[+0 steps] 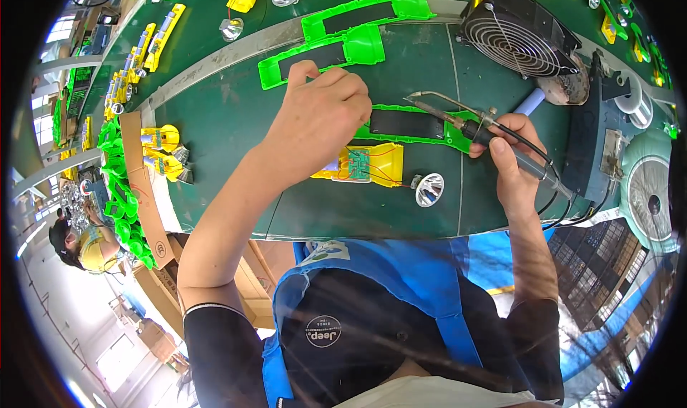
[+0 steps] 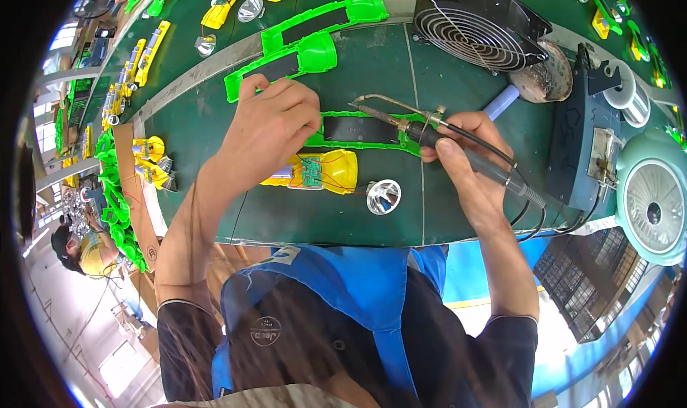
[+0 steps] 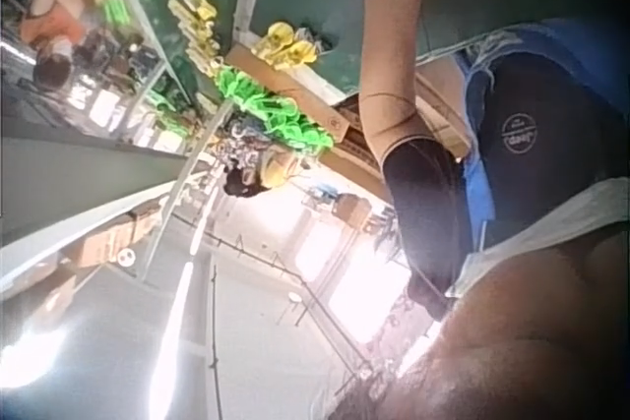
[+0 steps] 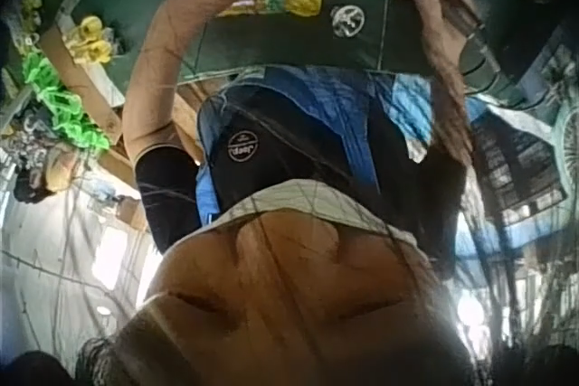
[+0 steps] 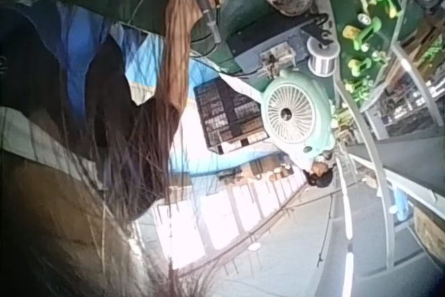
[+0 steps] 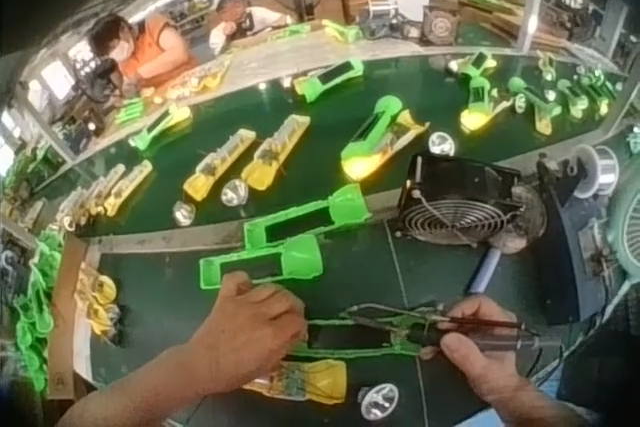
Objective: Assembling portable flashlights on a factory line by soldering internal wires to circuit boards and housing them in plastic casings.
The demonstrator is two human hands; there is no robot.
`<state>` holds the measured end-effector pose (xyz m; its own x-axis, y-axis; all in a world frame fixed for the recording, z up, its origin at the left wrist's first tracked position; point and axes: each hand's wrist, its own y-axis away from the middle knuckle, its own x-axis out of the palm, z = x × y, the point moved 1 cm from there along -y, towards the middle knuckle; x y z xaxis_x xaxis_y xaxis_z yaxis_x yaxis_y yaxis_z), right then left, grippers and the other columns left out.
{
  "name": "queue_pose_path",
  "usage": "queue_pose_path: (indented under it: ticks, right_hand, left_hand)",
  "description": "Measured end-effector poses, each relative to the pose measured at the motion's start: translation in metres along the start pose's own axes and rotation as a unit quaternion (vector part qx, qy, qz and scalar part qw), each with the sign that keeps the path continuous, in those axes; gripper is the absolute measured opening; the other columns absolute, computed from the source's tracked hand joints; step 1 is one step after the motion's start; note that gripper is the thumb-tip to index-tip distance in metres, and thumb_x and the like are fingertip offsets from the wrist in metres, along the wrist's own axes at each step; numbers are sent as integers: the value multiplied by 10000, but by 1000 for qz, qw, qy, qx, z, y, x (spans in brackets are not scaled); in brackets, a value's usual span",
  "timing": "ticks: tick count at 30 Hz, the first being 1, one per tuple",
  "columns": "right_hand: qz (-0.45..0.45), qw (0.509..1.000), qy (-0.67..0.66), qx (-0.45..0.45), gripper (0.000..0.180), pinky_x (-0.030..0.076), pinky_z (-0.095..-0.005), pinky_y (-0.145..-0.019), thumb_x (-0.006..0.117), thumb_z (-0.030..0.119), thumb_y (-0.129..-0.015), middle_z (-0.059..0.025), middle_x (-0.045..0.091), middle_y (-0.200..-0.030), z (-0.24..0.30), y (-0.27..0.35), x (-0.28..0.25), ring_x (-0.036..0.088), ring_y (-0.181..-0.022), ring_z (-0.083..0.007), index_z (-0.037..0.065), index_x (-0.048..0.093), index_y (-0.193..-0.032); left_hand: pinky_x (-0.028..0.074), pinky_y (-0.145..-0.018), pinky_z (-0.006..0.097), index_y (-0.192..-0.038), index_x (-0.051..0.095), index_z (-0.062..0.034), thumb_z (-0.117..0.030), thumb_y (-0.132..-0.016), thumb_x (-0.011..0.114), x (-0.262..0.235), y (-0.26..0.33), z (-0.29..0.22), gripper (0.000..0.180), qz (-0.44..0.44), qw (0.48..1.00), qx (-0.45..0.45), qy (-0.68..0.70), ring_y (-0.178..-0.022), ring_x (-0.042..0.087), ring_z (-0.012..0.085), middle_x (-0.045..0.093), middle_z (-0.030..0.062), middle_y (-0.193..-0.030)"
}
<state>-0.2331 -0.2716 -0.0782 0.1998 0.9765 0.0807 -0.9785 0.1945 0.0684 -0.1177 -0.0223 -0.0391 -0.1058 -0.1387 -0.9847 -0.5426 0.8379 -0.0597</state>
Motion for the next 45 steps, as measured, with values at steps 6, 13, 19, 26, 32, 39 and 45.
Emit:
queue_pose_path:
  ticks: [6, 13, 19, 26, 32, 39, 45]
  right_hand:
    - [-4, 999, -15, -43, 221, 521, -275, -718, 634, 141, -902, -121, 661, -850, -5, 2, -9, 640, -747, -150, -21, 536, -1015]
    - [-13, 998, 25, -49, 250, 512, -279, -747, 636, 184, -906, -119, 658, -845, -2, 7, -10, 643, -786, -162, -13, 530, -1017]
    - [-57, 989, 38, -132, 289, 465, -267, -815, 622, 219, -920, -114, 635, -954, -7, -10, 2, 629, -872, -159, -1, 505, -1067]
    - [-63, 993, -70, -65, 289, 441, -319, -891, 545, 248, -964, -114, 593, -1047, -18, -15, 45, 576, -930, -167, 25, 474, -1133]
    - [-44, 991, -122, -41, 269, 416, -408, -957, 545, 225, -963, -118, 567, -1043, -27, 4, 50, 558, -949, -207, 26, 462, -1123]
    - [29, 992, -119, 40, 237, 484, -289, -725, 608, 200, -882, -111, 637, -778, -4, -10, -24, 605, -709, -158, -18, 546, -950]
    - [110, 986, 32, 117, 187, 482, -217, -615, 657, 136, -847, -54, 634, -751, 14, -24, -23, 626, -660, -91, -23, 578, -906]
  left_hand:
    - [321, -895, 406, -776, 656, -121, -77, -744, 641, -1, -1, 2, 56, 9, 1000, -11, 26, -897, 553, 148, 569, -21, -857]
    - [326, -869, 412, -827, 612, -154, -126, -712, 713, -12, 6, -3, 156, -40, 998, 1, 44, -991, 531, 205, 552, -11, -1006]
    - [340, -858, 419, -808, 604, -160, -131, -682, 733, 6, 17, -42, 182, -58, 994, -55, 77, -979, 507, 229, 519, 1, -986]
    - [367, -830, 374, -861, 609, -140, -65, -685, 711, 18, 21, -66, 217, -204, 976, -9, 72, -807, 555, 207, 565, -17, -787]
    - [413, -843, 379, -870, 600, -81, -86, -724, 599, 28, 11, -70, 146, -198, 975, -82, 53, -841, 565, 220, 576, 41, -794]
    - [390, -767, 366, -838, 606, -97, -75, -789, 646, 27, 5, -67, 68, -102, 982, -137, 74, -797, 563, 250, 589, 46, -775]
    - [399, -769, 378, -830, 594, -83, -73, -811, 610, 20, -4, -61, 27, -17, 989, -122, 86, -786, 559, 274, 586, 74, -785]
